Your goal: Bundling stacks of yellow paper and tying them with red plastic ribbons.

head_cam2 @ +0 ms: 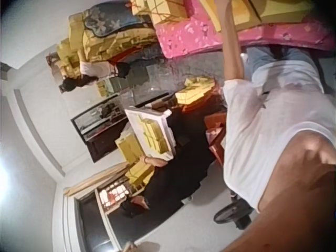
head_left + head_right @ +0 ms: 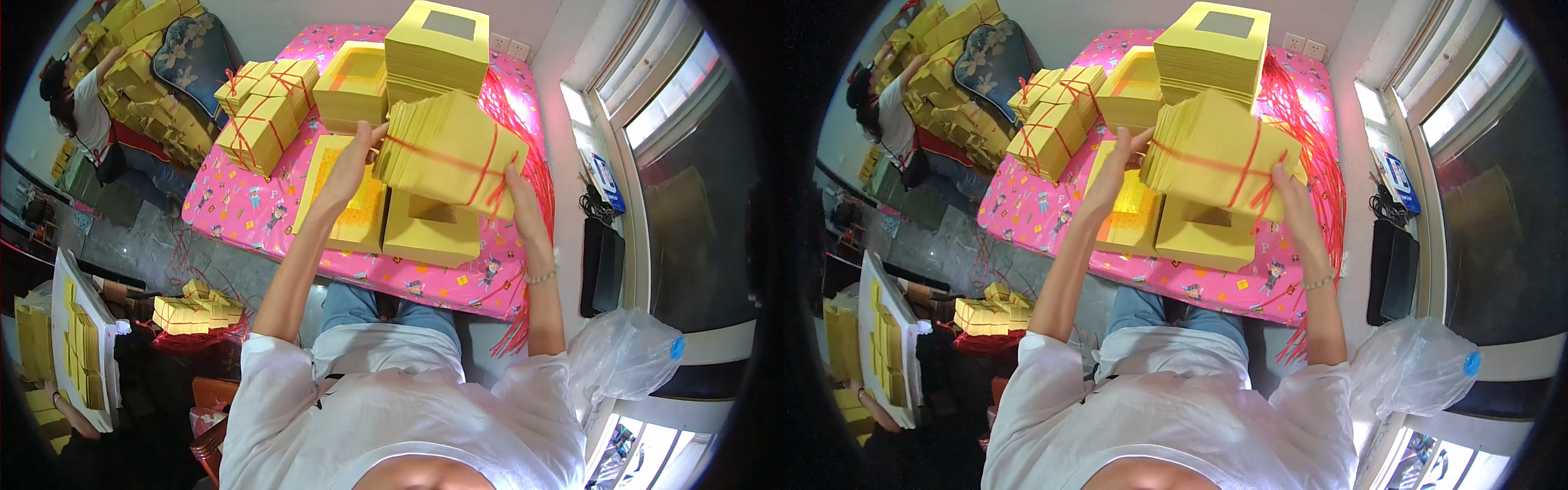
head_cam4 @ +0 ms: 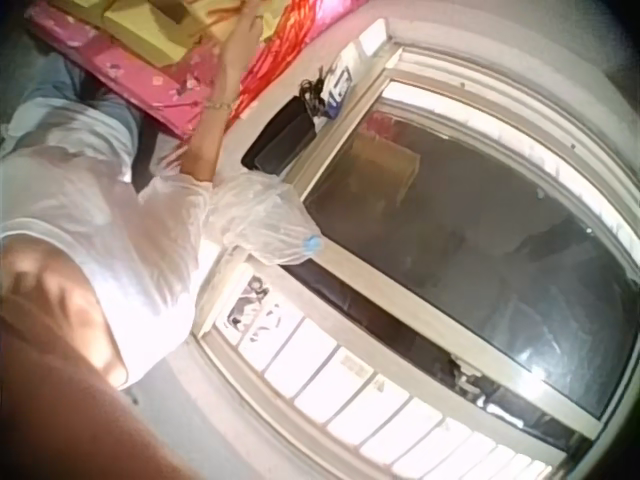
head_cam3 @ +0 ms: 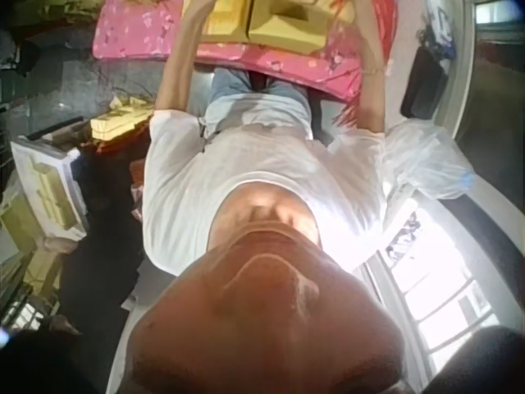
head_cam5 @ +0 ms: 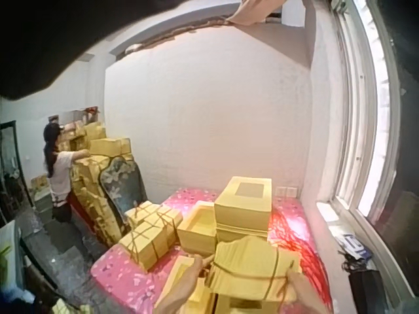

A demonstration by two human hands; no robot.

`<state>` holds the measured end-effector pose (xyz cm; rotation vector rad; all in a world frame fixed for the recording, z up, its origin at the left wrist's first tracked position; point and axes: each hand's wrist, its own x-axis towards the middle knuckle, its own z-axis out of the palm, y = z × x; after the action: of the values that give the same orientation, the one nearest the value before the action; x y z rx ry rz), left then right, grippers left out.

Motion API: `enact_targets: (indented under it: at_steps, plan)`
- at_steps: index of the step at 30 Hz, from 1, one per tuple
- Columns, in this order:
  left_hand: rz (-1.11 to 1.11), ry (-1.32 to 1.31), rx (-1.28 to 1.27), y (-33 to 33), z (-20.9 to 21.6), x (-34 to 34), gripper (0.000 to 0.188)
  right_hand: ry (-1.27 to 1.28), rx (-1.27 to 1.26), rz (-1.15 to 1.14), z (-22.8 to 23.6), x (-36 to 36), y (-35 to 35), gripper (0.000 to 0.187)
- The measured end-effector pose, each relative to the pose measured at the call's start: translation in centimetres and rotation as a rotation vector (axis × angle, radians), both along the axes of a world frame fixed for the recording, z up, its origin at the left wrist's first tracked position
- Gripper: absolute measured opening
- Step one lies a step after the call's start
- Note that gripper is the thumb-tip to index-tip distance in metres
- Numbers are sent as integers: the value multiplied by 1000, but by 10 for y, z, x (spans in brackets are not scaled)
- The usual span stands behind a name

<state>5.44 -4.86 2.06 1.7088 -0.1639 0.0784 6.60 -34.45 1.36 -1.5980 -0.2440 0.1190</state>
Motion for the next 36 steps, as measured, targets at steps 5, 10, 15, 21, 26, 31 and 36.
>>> enact_targets:
  at_steps: [5,10,15,21,26,31,36]
  plan:
    - [-11,25,-210,-5,26,-24,80,397,146,50,5,4,-5,55]
    - [8,-211,-225,-21,17,-36,82,587,459,287,-3,-13,8,56]
    - [134,-439,-72,-42,14,-32,101,688,692,540,-20,-17,19,58]
    - [177,-615,221,-37,17,-52,105,596,617,305,-17,-14,23,58]
    - [9,-341,-173,-15,22,-80,103,370,401,67,-11,-14,28,51]
    - [-87,-89,-465,18,7,-94,99,-106,40,112,34,-16,53,55]
    - [168,-86,-476,28,2,-114,117,-184,-61,332,42,-4,90,49]
